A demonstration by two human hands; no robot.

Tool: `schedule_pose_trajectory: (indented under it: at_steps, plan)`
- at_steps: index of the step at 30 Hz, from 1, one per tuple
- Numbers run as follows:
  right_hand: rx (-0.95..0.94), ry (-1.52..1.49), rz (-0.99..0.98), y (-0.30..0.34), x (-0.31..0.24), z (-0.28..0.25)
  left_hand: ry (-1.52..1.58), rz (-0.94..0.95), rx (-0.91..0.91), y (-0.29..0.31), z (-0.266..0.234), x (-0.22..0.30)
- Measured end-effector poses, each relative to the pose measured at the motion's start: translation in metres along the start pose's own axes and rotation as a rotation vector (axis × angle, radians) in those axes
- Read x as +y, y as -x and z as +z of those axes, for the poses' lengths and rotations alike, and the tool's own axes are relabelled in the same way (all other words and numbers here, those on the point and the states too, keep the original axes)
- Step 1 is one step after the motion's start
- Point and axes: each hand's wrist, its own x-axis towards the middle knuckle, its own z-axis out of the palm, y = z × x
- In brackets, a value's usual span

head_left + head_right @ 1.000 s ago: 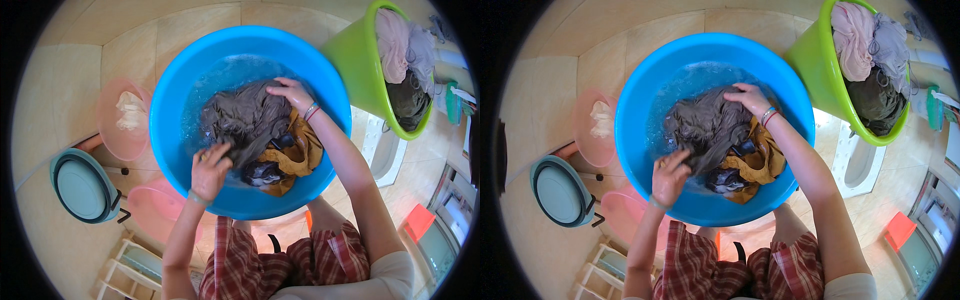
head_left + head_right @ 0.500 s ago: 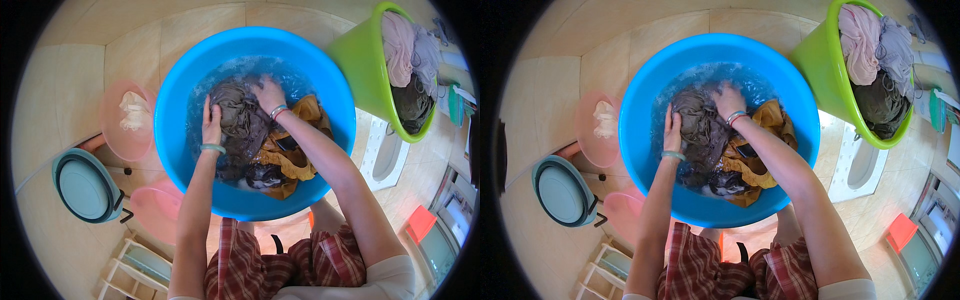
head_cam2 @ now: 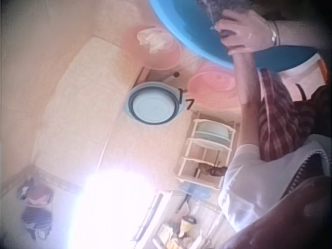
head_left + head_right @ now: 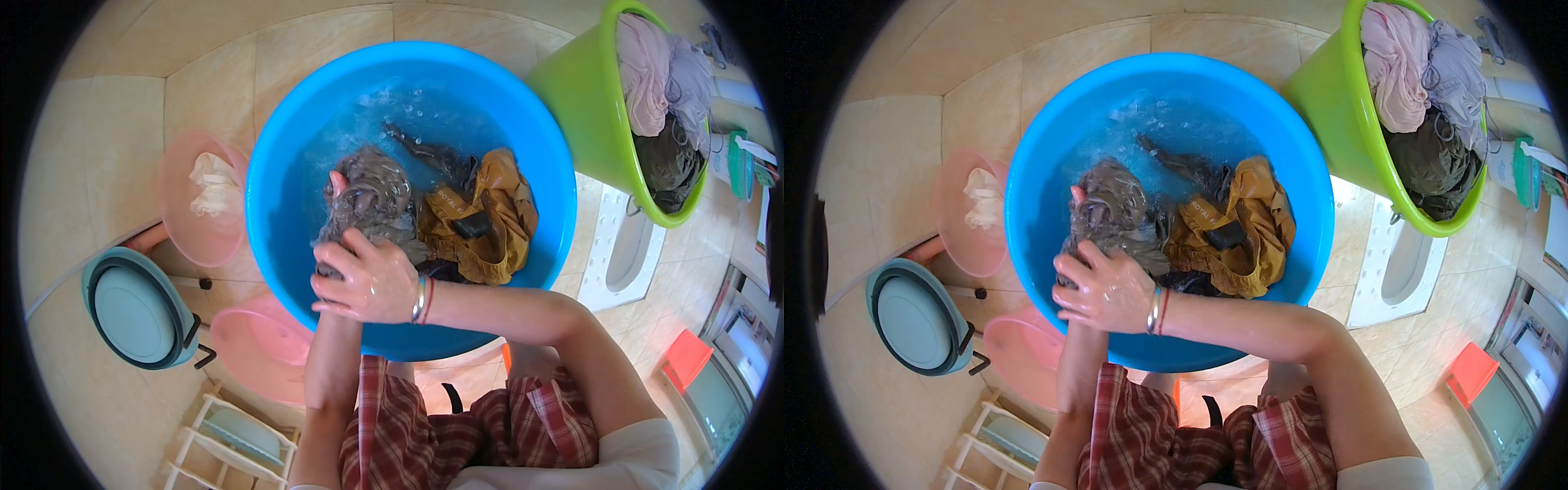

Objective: The person hand washes clothes in a blue basin filled with soapy water. They scrub and agitate a light-colored garment, wring it out, and place it in a green bucket. They then add a brown shirt and other items from a pink basin into the blue basin and continue washing them by hand.

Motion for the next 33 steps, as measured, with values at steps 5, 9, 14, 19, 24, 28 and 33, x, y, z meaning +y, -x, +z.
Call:
schedule_pose_trajectory:
  at_steps: [5,9,14,19,24,28,33]
  plan:
    - [0.203,-0.072,-0.027,-0.015,0.033,0.014,0.022,0.083,0.055,0.003,-0.013,-0.006]
    - [0.192,-0.128,0.100,-0.021,0.062,0.022,0.079,0.197,0.094,0.008,-0.047,-0.011]
    - [-0.150,0.349,0.379,0.032,0.202,0.029,-0.494,0.217,0.665,0.026,0.046,-0.034]
    - [-0.175,0.349,0.708,0.026,0.172,0.035,-0.437,0.242,0.600,0.043,0.009,0.000]
    - [-0.649,0.409,0.196,0.039,0.189,0.031,-0.425,0.156,0.481,0.038,-0.024,-0.005]
    - [-0.230,0.114,0.874,0.001,0.143,0.031,-0.251,0.076,0.331,0.036,-0.003,-0.011]
    - [-0.255,-0.209,0.128,0.017,0.029,0.004,0.001,-0.157,0.195,0.026,0.009,0.009]
